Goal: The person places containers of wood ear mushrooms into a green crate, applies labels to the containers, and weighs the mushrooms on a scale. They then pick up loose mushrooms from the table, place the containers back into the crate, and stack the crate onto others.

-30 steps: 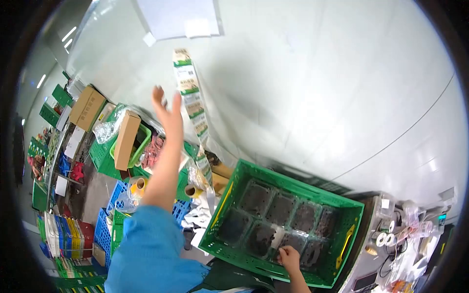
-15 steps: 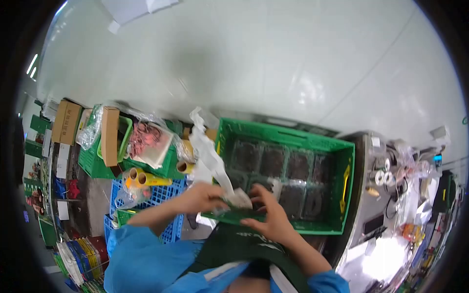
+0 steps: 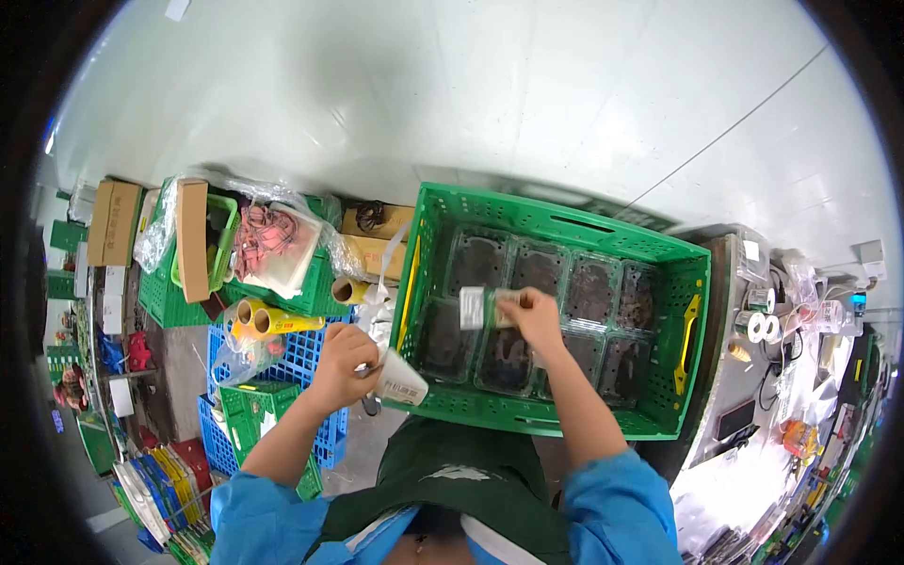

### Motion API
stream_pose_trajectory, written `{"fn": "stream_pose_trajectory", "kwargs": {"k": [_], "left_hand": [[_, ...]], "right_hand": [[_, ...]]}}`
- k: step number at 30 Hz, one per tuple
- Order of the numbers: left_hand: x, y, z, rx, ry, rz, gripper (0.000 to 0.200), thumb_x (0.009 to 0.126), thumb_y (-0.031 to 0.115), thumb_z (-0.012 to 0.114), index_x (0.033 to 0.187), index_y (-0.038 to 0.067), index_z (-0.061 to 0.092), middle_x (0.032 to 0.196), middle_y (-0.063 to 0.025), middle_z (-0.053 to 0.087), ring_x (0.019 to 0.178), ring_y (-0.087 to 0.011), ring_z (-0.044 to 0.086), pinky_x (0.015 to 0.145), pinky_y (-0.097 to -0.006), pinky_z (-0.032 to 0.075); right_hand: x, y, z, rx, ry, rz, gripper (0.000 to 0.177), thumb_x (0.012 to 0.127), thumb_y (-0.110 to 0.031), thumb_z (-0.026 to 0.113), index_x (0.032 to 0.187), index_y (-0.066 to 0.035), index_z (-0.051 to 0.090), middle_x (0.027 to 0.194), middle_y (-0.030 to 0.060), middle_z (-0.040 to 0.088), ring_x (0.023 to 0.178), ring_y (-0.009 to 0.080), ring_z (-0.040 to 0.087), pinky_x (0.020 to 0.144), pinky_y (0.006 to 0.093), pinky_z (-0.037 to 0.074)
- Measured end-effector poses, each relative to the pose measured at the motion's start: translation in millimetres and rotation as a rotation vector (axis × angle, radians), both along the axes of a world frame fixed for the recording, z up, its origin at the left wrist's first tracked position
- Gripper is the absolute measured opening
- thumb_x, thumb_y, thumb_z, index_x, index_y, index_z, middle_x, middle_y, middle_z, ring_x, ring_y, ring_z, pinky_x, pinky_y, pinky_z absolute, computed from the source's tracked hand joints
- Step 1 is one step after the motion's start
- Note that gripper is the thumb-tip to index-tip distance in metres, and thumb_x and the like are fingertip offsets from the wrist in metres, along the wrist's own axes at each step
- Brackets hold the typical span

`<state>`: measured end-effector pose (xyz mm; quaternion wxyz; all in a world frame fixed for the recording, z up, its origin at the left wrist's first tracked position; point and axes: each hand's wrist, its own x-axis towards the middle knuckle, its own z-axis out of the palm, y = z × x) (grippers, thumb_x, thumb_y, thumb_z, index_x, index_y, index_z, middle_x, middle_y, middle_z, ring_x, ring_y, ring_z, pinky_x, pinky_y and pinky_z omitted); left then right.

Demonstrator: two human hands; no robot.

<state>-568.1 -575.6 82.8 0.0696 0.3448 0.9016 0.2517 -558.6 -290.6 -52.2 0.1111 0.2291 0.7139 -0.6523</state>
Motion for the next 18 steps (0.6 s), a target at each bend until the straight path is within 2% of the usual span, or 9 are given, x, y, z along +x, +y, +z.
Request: {"fn": "stream_pose_trajectory", "kwargs": {"k": [2, 3, 6, 8, 9, 12, 14, 16, 18], "left_hand": [[-10, -7, -9, 0.471, -0.260, 0.004, 0.014, 0.066, 0.000, 0.059, 0.060, 0.005, 0.048, 0.070, -0.0078, 0.059, 0.066, -0.0237, 0.055, 0.063, -0.0344, 0.041], [-5, -8, -3, 0.470, -0.686, 0.256, 0.009, 0.068, -0.005, 0.055, 0.068, 0.004, 0.053, 0.072, -0.0092, 0.060, 0.070, -0.0236, 0.057, 0.065, -0.0317, 0.044], [-35, 6, 12, 0.315, -0.864, 0.218, 0.015, 0.069, -0.006, 0.053, 0.079, 0.004, 0.057, 0.075, -0.0102, 0.060, 0.069, -0.0236, 0.058, 0.064, -0.0298, 0.046], [-51, 3, -9, 0.287, -0.696, 0.104, 0.022, 0.070, -0.007, 0.049, 0.085, 0.005, 0.057, 0.075, -0.0124, 0.060, 0.066, -0.0266, 0.058, 0.064, -0.0316, 0.046], [-61, 2, -14, 0.213, -0.673, 0.038, 0.022, 0.069, -0.006, 0.047, 0.086, 0.005, 0.057, 0.075, -0.0138, 0.060, 0.068, -0.0286, 0.058, 0.064, -0.0328, 0.046], [-83, 20, -25, 0.236, -0.703, -0.013, 0.025, 0.066, -0.007, 0.047, 0.085, 0.005, 0.061, 0.073, -0.0122, 0.061, 0.065, -0.0235, 0.059, 0.060, -0.0296, 0.045], [-91, 37, -36, 0.266, -0.682, -0.090, 0.025, 0.066, -0.007, 0.046, 0.083, 0.005, 0.060, 0.074, -0.0122, 0.061, 0.065, -0.0235, 0.060, 0.059, -0.0297, 0.045], [-97, 52, -35, 0.225, -0.674, -0.136, 0.021, 0.067, -0.005, 0.049, 0.082, 0.006, 0.060, 0.071, -0.0115, 0.061, 0.064, -0.0242, 0.059, 0.058, -0.0310, 0.045], [-102, 66, -29, -0.174, -0.451, -0.319, 0.009, 0.071, 0.006, 0.054, 0.079, 0.006, 0.058, 0.068, -0.0133, 0.058, 0.068, -0.0299, 0.058, 0.058, -0.0382, 0.045]], "right_hand": [[-44, -3, -88, 0.154, 0.042, -0.099, 0.024, 0.068, -0.019, 0.072, 0.076, 0.002, 0.063, 0.067, 0.0090, 0.063, 0.059, 0.0114, 0.058, 0.053, 0.0279, 0.046], [-66, -8, -113, 0.236, 0.032, -0.115, 0.030, 0.066, -0.025, 0.073, 0.076, 0.002, 0.064, 0.067, 0.0107, 0.063, 0.059, 0.0136, 0.059, 0.055, 0.0292, 0.046], [-106, -21, -158, 0.612, -0.138, 0.007, 0.034, 0.066, -0.029, 0.072, 0.077, 0.002, 0.062, 0.070, 0.0177, 0.063, 0.066, 0.0310, 0.062, 0.060, 0.0369, 0.048], [-106, -24, -108, 0.976, -0.125, 0.156, 0.037, 0.068, -0.030, 0.070, 0.082, 0.002, 0.059, 0.073, 0.0186, 0.063, 0.071, 0.0360, 0.061, 0.062, 0.0413, 0.048], [-107, -20, -93, 1.002, -0.257, 0.265, 0.036, 0.072, -0.029, 0.067, 0.088, 0.002, 0.057, 0.076, 0.0160, 0.063, 0.069, 0.0279, 0.063, 0.060, 0.0372, 0.049], [-62, -46, 8, -0.179, -0.092, 0.256, 0.032, 0.080, -0.025, 0.060, 0.100, 0.000, 0.056, 0.082, 0.0093, 0.063, 0.067, 0.0136, 0.062, 0.057, 0.0264, 0.048], [-22, -68, 95, -0.247, -0.109, 0.447, 0.031, 0.082, -0.021, 0.060, 0.105, -0.001, 0.056, 0.080, 0.0083, 0.063, 0.063, 0.0115, 0.059, 0.055, 0.0257, 0.046], [4, -70, 100, 0.039, 0.134, 0.267, 0.026, 0.076, -0.015, 0.067, 0.098, -0.002, 0.058, 0.065, 0.0107, 0.059, 0.060, 0.0093, 0.057, 0.054, 0.0252, 0.045], [7, -51, 99, 0.225, 0.113, 0.273, 0.021, 0.075, -0.014, 0.067, 0.090, -0.002, 0.059, 0.065, 0.0086, 0.060, 0.057, 0.0093, 0.055, 0.053, 0.0244, 0.044]]}}
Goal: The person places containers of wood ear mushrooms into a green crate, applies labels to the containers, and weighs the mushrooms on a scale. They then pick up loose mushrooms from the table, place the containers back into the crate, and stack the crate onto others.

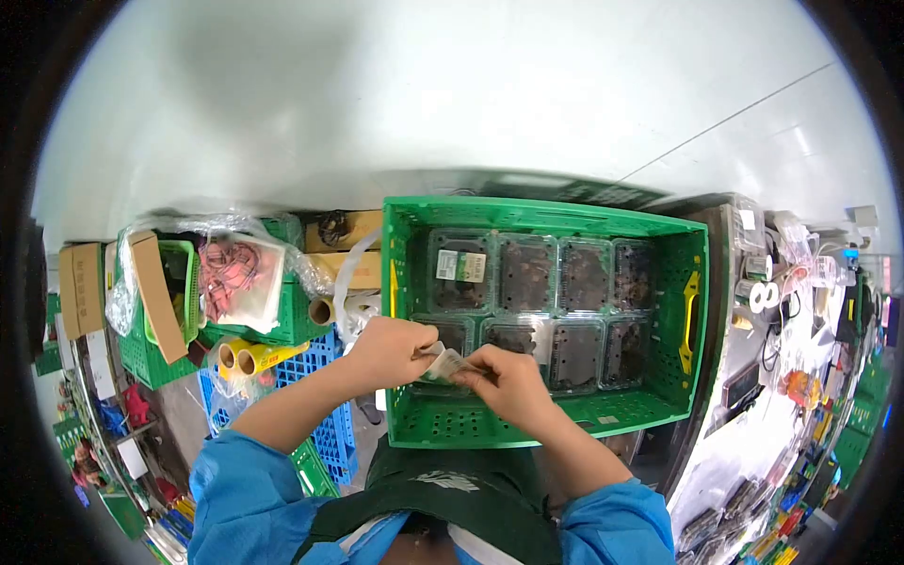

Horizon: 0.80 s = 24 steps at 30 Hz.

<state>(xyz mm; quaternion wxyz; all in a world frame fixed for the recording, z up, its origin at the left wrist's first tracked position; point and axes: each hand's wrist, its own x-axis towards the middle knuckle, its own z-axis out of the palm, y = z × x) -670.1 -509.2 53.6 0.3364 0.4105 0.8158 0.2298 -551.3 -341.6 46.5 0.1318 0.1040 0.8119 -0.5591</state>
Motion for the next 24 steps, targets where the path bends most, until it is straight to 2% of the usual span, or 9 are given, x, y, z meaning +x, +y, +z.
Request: {"fn": "stream_pose_trajectory", "kwargs": {"k": [4, 9, 11, 13, 14, 17, 19, 22, 24], "left_hand": [[-24, -19, -53, 0.421, 0.124, 0.173, 0.007, 0.068, 0.010, 0.062, 0.072, 0.006, 0.058, 0.069, -0.0092, 0.057, 0.063, -0.0262, 0.056, 0.059, -0.0339, 0.046], [-1, -105, 0, 0.362, -0.438, 0.462, 0.017, 0.057, -0.002, 0.058, 0.073, 0.004, 0.056, 0.079, -0.0056, 0.058, 0.077, -0.0178, 0.054, 0.074, -0.0285, 0.042], [53, -194, -15, 0.061, -0.981, 0.435, 0.017, 0.063, 0.006, 0.057, 0.079, 0.004, 0.059, 0.081, -0.0033, 0.060, 0.077, -0.0146, 0.053, 0.075, -0.0301, 0.042], [161, -355, -56, -0.776, -1.079, 0.265, 0.030, 0.070, 0.027, 0.064, 0.094, 0.008, 0.063, 0.090, -0.0048, 0.063, 0.082, -0.0167, 0.057, 0.079, -0.0280, 0.042], [208, -371, -2, -1.013, -0.528, 0.202, 0.036, 0.070, 0.032, 0.062, 0.098, 0.010, 0.063, 0.094, -0.0073, 0.063, 0.085, -0.0201, 0.059, 0.080, -0.0289, 0.042], [199, -352, 7, -1.055, -0.517, 0.185, 0.039, 0.071, 0.029, 0.060, 0.102, 0.005, 0.058, 0.094, -0.0144, 0.062, 0.085, -0.0274, 0.059, 0.076, -0.0371, 0.045], [135, -246, 7, -0.489, -0.379, 0.622, 0.022, 0.073, 0.014, 0.057, 0.091, 0.001, 0.056, 0.079, -0.0153, 0.059, 0.072, -0.0280, 0.060, 0.063, -0.0361, 0.046], [100, -123, 3, 0.218, -0.517, 0.627, 0.020, 0.068, 0.000, 0.055, 0.087, 0.000, 0.056, 0.073, -0.0109, 0.058, 0.074, -0.0230, 0.059, 0.068, -0.0311, 0.046], [88, -95, 6, 0.291, -0.455, 0.471, 0.008, 0.066, 0.000, 0.057, 0.074, 0.002, 0.056, 0.066, -0.0079, 0.057, 0.063, -0.0165, 0.057, 0.056, -0.0288, 0.044]], "right_hand": [[-15, 64, -89, -0.204, -0.069, -0.560, 0.016, 0.074, -0.010, 0.067, 0.077, 0.003, 0.059, 0.061, 0.0062, 0.060, 0.052, 0.0089, 0.054, 0.050, 0.0246, 0.044], [-48, 127, -228, 0.025, -0.269, -0.708, 0.033, 0.068, -0.026, 0.073, 0.081, 0.001, 0.058, 0.065, 0.0108, 0.062, 0.059, 0.0176, 0.062, 0.054, 0.0275, 0.047], [-53, 126, -219, 0.829, -0.385, -0.466, 0.039, 0.067, -0.032, 0.073, 0.083, 0.000, 0.058, 0.071, 0.0112, 0.064, 0.068, 0.0248, 0.063, 0.059, 0.0298, 0.048], [-39, 142, -206, 0.691, -0.346, -0.443, 0.044, 0.067, -0.039, 0.071, 0.088, -0.004, 0.057, 0.082, 0.0136, 0.064, 0.077, 0.0303, 0.062, 0.067, 0.0361, 0.048], [-34, 135, -192, 0.597, -0.237, -0.458, 0.041, 0.070, -0.039, 0.068, 0.089, -0.004, 0.057, 0.083, 0.0132, 0.064, 0.077, 0.0284, 0.062, 0.067, 0.0353, 0.048], [-16, 44, -102, 0.143, -0.111, -0.173, 0.029, 0.082, -0.029, 0.057, 0.097, -0.005, 0.057, 0.085, 0.0114, 0.064, 0.077, 0.0201, 0.062, 0.068, 0.0329, 0.048], [3, -28, -38, -0.219, -0.065, 0.221, 0.037, 0.081, -0.027, 0.059, 0.108, -0.004, 0.053, 0.100, 0.0128, 0.061, 0.087, 0.0229, 0.061, 0.077, 0.0316, 0.048], [30, -84, 12, -0.471, -0.068, 0.424, 0.046, 0.079, -0.019, 0.061, 0.119, -0.003, 0.044, 0.098, 0.0193, 0.059, 0.084, 0.0244, 0.061, 0.073, 0.0321, 0.047], [30, -80, 35, -0.406, -0.338, 0.280, 0.040, 0.078, -0.016, 0.062, 0.113, -0.002, 0.049, 0.086, 0.0176, 0.062, 0.076, 0.0236, 0.063, 0.066, 0.0317, 0.047]]}}
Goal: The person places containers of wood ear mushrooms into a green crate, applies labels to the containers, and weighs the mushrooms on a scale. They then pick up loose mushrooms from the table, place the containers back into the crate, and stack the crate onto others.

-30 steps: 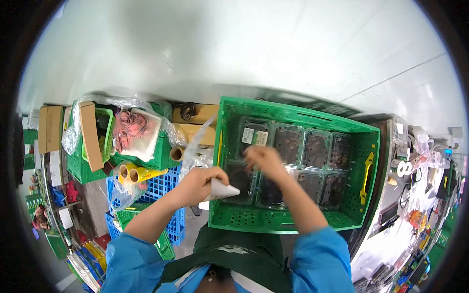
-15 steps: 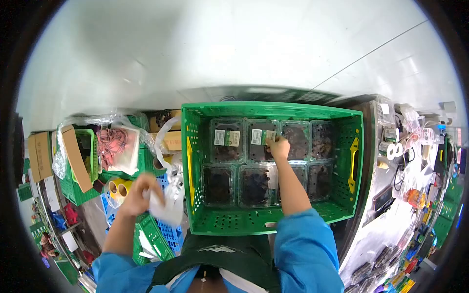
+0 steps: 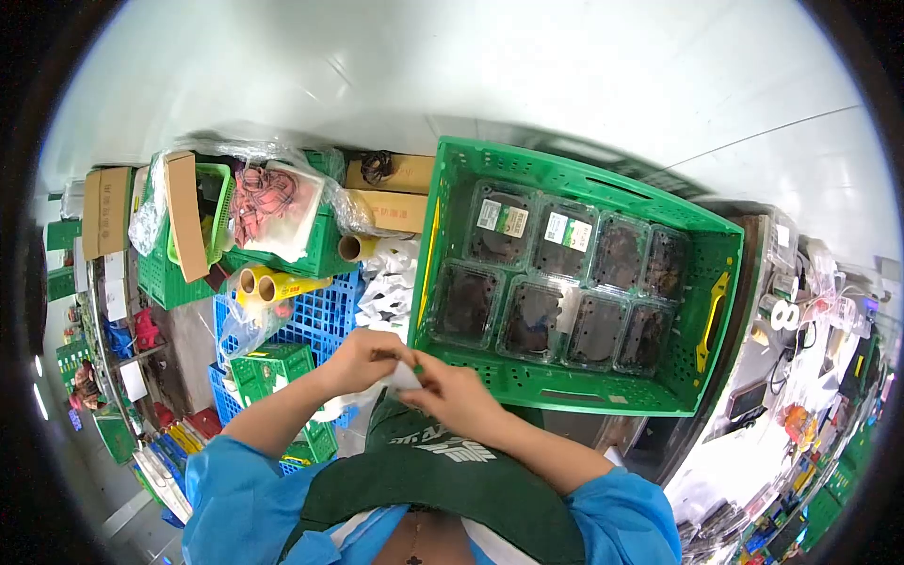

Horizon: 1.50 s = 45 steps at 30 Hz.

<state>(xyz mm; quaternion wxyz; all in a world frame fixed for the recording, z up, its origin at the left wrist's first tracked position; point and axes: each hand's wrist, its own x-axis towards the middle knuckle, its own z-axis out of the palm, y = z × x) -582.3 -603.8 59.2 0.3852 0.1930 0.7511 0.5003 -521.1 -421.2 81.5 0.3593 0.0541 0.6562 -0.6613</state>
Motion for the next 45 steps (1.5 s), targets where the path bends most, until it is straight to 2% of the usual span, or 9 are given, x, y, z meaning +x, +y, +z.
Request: {"fn": "stream_pose_trajectory", "kwargs": {"k": [9, 15, 17, 20, 24, 34, 37, 40, 45], "left_hand": [[-24, -60, -38, -0.135, 0.084, 0.010, 0.004, 0.071, 0.008, 0.057, 0.070, 0.005, 0.056, 0.066, -0.0075, 0.054, 0.065, -0.0258, 0.055, 0.060, -0.0322, 0.045], [-28, -12, 4, -0.039, 0.161, -0.162, 0.010, 0.071, 0.001, 0.055, 0.079, 0.006, 0.058, 0.077, -0.0074, 0.057, 0.076, -0.0262, 0.056, 0.068, -0.0302, 0.045], [-27, -7, -5, -0.063, 0.218, -0.238, 0.012, 0.071, 0.002, 0.056, 0.082, 0.007, 0.059, 0.076, -0.0088, 0.057, 0.076, -0.0279, 0.057, 0.068, -0.0324, 0.045], [-23, 22, -24, 0.045, 0.077, -0.123, 0.016, 0.068, -0.002, 0.058, 0.083, 0.005, 0.060, 0.072, -0.0086, 0.058, 0.072, -0.0263, 0.058, 0.065, -0.0317, 0.046], [-20, 53, -29, -0.107, 0.233, -0.278, 0.010, 0.069, 0.008, 0.062, 0.069, 0.004, 0.053, 0.065, -0.0094, 0.055, 0.064, -0.0274, 0.056, 0.057, -0.0330, 0.044], [-44, 73, -39, -0.062, 0.182, -0.431, 0.006, 0.070, 0.004, 0.058, 0.074, 0.006, 0.054, 0.089, -0.0068, 0.060, 0.073, -0.0253, 0.058, 0.062, -0.0327, 0.046], [-53, 82, -32, -0.206, 0.609, -0.836, 0.015, 0.067, 0.001, 0.050, 0.080, 0.007, 0.055, 0.084, -0.0088, 0.059, 0.075, -0.0262, 0.059, 0.063, -0.0357, 0.047], [-60, 120, -18, -0.080, 0.238, -0.534, 0.013, 0.068, 0.000, 0.050, 0.078, 0.005, 0.055, 0.077, -0.0122, 0.058, 0.071, -0.0263, 0.059, 0.061, -0.0349, 0.046], [-58, 165, 10, -0.022, 0.321, -0.434, 0.013, 0.070, 0.018, 0.060, 0.073, 0.006, 0.057, 0.064, -0.0108, 0.058, 0.061, -0.0323, 0.056, 0.056, -0.0375, 0.043]], "right_hand": [[9, 50, -176, 0.252, -0.061, -0.523, 0.016, 0.074, -0.012, 0.065, 0.073, 0.003, 0.059, 0.064, 0.0125, 0.061, 0.055, 0.0141, 0.057, 0.052, 0.0259, 0.044], [-33, 29, -253, 0.965, -0.043, -0.090, 0.040, 0.072, -0.029, 0.067, 0.093, 0.003, 0.056, 0.078, 0.0171, 0.063, 0.074, 0.0271, 0.063, 0.065, 0.0362, 0.050], [-31, 41, -218, 1.015, 0.053, -0.019, 0.041, 0.073, -0.027, 0.067, 0.101, 0.001, 0.055, 0.080, 0.0132, 0.064, 0.075, 0.0205, 0.064, 0.059, 0.0323, 0.048], [-11, 29, -104, -0.131, -0.091, -0.231, 0.030, 0.084, -0.021, 0.054, 0.105, 0.000, 0.053, 0.082, 0.0066, 0.063, 0.071, 0.0134, 0.061, 0.056, 0.0249, 0.048], [26, 37, -42, 0.299, 0.083, -0.105, 0.014, 0.077, -0.012, 0.063, 0.082, 0.000, 0.059, 0.073, 0.0066, 0.062, 0.065, 0.0128, 0.060, 0.055, 0.0253, 0.048], [32, 149, -239, 1.115, -0.069, -0.220, 0.029, 0.068, -0.018, 0.073, 0.076, 0.005, 0.058, 0.070, 0.0105, 0.061, 0.064, 0.0182, 0.062, 0.054, 0.0271, 0.049], [19, 138, -189, 0.977, -0.009, -0.295, 0.031, 0.070, -0.026, 0.070, 0.079, 0.001, 0.059, 0.070, 0.0107, 0.063, 0.074, 0.0186, 0.063, 0.062, 0.0282, 0.049], [17, 100, -87, -0.263, -0.038, -0.432, 0.043, 0.082, -0.019, 0.060, 0.118, 0.000, 0.046, 0.100, 0.0107, 0.059, 0.089, 0.0164, 0.058, 0.073, 0.0277, 0.047], [31, 109, -15, 0.138, 0.119, -0.541, 0.030, 0.076, -0.007, 0.065, 0.104, -0.001, 0.057, 0.082, 0.0058, 0.064, 0.069, 0.0081, 0.057, 0.059, 0.0239, 0.046]]}}
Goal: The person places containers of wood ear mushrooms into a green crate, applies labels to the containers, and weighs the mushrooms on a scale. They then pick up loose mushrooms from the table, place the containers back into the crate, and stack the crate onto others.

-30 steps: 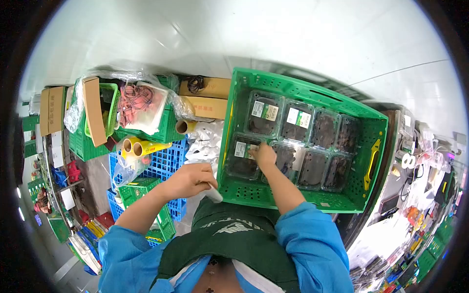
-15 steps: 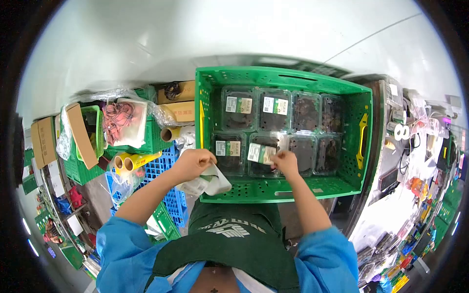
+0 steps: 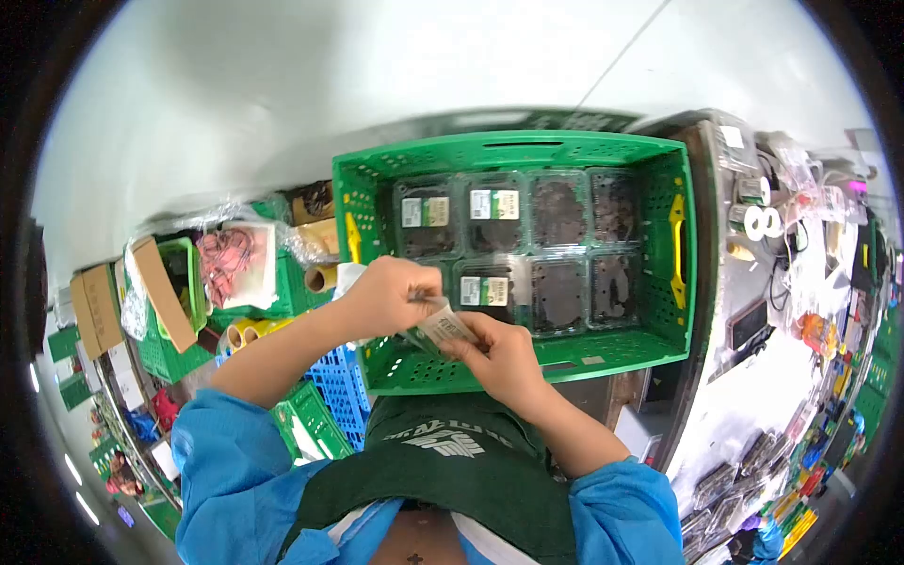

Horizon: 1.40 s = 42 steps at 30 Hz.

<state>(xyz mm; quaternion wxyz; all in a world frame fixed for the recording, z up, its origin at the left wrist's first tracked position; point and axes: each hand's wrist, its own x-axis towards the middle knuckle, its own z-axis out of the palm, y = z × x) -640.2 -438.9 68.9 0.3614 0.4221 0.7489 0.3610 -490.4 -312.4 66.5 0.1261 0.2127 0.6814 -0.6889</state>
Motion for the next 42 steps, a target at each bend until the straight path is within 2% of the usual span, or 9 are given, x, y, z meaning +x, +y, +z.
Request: {"fn": "stream_pose_trajectory", "kwargs": {"k": [8, 12, 17, 18, 19, 22, 27, 37, 42], "left_hand": [[-35, -42, 14, -0.083, 0.095, 0.386, 0.008, 0.066, 0.004, 0.058, 0.074, 0.006, 0.059, 0.079, -0.0091, 0.060, 0.068, -0.0155, 0.057, 0.069, -0.0284, 0.046], [21, -146, 60, 0.475, -1.276, 0.527, 0.024, 0.075, 0.020, 0.066, 0.074, 0.000, 0.053, 0.062, -0.0112, 0.055, 0.060, -0.0214, 0.055, 0.057, -0.0319, 0.045], [49, -520, 173, -1.232, 0.644, 0.553, 0.017, 0.073, 0.003, 0.047, 0.078, 0.005, 0.063, 0.070, -0.0065, 0.062, 0.060, -0.0147, 0.054, 0.052, -0.0320, 0.044], [7, -485, 178, -0.361, 0.524, 1.126, 0.017, 0.072, -0.002, 0.044, 0.079, 0.001, 0.060, 0.072, -0.0079, 0.061, 0.061, -0.0152, 0.055, 0.056, -0.0293, 0.047], [-19, -509, 213, -0.810, 0.741, 1.005, 0.013, 0.079, 0.006, 0.047, 0.087, -0.001, 0.053, 0.078, -0.0124, 0.059, 0.069, -0.0179, 0.056, 0.063, -0.0334, 0.048], [-25, -228, 130, -0.031, -0.279, 0.801, 0.034, 0.066, 0.009, 0.049, 0.098, 0.001, 0.056, 0.090, -0.0118, 0.060, 0.081, -0.0211, 0.059, 0.074, -0.0343, 0.048], [-14, 11, 73, -0.249, -0.231, -0.110, 0.025, 0.066, 0.000, 0.044, 0.087, 0.005, 0.057, 0.081, -0.0072, 0.060, 0.076, -0.0186, 0.058, 0.068, -0.0306, 0.044], [14, 77, 5, -0.150, 0.345, -0.225, 0.026, 0.072, 0.011, 0.063, 0.058, 0.000, 0.044, 0.065, -0.0075, 0.058, 0.056, -0.0108, 0.052, 0.051, -0.0277, 0.039], [0, 72, 10, -0.085, -0.421, 0.179, 0.011, 0.070, -0.003, 0.054, 0.076, 0.006, 0.055, 0.076, -0.0019, 0.058, 0.070, -0.0101, 0.053, 0.064, -0.0259, 0.043]], "right_hand": [[-14, 148, -133, 0.237, -0.004, -0.614, 0.019, 0.074, -0.012, 0.068, 0.082, 0.003, 0.060, 0.069, 0.0073, 0.062, 0.059, 0.0072, 0.055, 0.054, 0.0226, 0.045], [-50, 203, -236, 0.380, -0.287, -0.510, 0.040, 0.069, -0.027, 0.072, 0.089, 0.004, 0.057, 0.079, 0.0138, 0.064, 0.074, 0.0182, 0.063, 0.063, 0.0279, 0.049], [-43, 238, -222, 1.034, -0.405, -0.140, 0.041, 0.071, -0.034, 0.069, 0.093, -0.003, 0.055, 0.085, 0.0148, 0.064, 0.077, 0.0277, 0.062, 0.064, 0.0379, 0.048], [-50, 231, -206, 1.037, -0.389, -0.148, 0.041, 0.071, -0.034, 0.069, 0.093, -0.003, 0.055, 0.085, 0.0148, 0.064, 0.077, 0.0277, 0.062, 0.064, 0.0379, 0.048], [-55, 212, -181, 0.844, -0.179, -0.242, 0.034, 0.075, -0.030, 0.066, 0.093, -0.003, 0.055, 0.084, 0.0119, 0.063, 0.076, 0.0220, 0.061, 0.064, 0.0338, 0.047], [-63, 109, -70, 0.088, 0.093, -0.177, 0.021, 0.081, -0.017, 0.060, 0.098, -0.005, 0.058, 0.083, 0.0056, 0.061, 0.075, 0.0141, 0.057, 0.068, 0.0271, 0.045], [-26, 47, 31, -0.362, 0.346, 0.244, 0.055, 0.073, -0.011, 0.068, 0.121, -0.002, 0.043, 0.110, 0.0113, 0.054, 0.093, 0.0153, 0.056, 0.076, 0.0293, 0.046], [34, 130, -11, 0.253, 0.151, -0.109, 0.017, 0.076, -0.005, 0.063, 0.091, 0.003, 0.060, 0.073, 0.0069, 0.062, 0.065, 0.0099, 0.058, 0.059, 0.0236, 0.047], [11, 293, -196, 0.650, -0.164, -0.425, 0.019, 0.073, -0.012, 0.066, 0.082, 0.002, 0.057, 0.072, 0.0109, 0.062, 0.063, 0.0207, 0.059, 0.059, 0.0286, 0.047]]}}
